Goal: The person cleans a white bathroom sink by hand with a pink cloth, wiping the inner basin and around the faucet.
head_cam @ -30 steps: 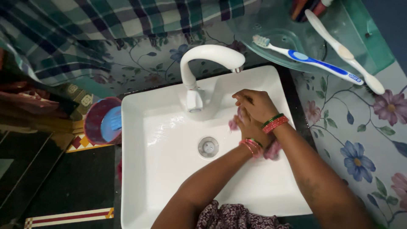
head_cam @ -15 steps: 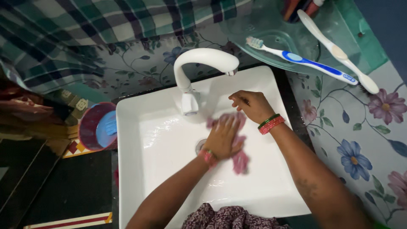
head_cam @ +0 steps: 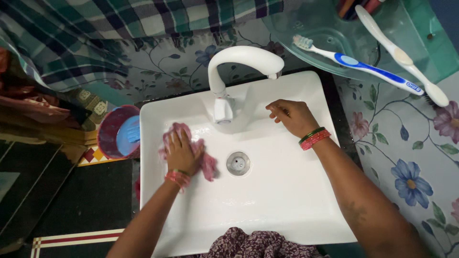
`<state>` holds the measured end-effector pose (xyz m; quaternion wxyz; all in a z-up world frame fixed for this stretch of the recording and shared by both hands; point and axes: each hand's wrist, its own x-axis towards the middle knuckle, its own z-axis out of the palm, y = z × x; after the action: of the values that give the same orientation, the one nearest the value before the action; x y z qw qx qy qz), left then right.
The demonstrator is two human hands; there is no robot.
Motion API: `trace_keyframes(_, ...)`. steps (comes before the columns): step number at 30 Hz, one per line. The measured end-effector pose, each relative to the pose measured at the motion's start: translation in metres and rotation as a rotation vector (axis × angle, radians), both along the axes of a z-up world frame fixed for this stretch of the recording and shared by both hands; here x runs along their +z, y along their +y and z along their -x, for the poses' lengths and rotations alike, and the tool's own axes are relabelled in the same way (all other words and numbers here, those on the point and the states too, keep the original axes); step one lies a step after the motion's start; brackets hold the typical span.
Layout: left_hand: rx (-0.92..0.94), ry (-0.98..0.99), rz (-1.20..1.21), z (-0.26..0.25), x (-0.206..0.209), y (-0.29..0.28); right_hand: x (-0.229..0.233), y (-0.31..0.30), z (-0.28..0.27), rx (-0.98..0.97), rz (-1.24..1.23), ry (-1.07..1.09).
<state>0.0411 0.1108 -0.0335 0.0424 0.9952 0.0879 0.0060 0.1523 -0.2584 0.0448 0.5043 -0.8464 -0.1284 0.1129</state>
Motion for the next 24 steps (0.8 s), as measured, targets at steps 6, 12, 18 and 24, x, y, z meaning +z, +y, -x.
trace_keyframes(6,0.097,-0.045,-0.009,-0.055,-0.026,-0.006,0.002,0.0,-0.001,-0.004,0.017,-0.002)
trace_keyframes(12,-0.087,-0.107,-0.055,-0.03,-0.015,-0.057,0.003,0.001,0.0,0.006,0.016,-0.011)
trace_keyframes(18,-0.233,-0.117,0.064,0.037,-0.014,-0.159,-0.002,0.002,0.002,0.019,0.015,-0.032)
trace_keyframes(24,-0.322,0.085,0.267,0.022,-0.012,-0.222,-0.003,0.002,0.001,0.016,0.003,-0.025)
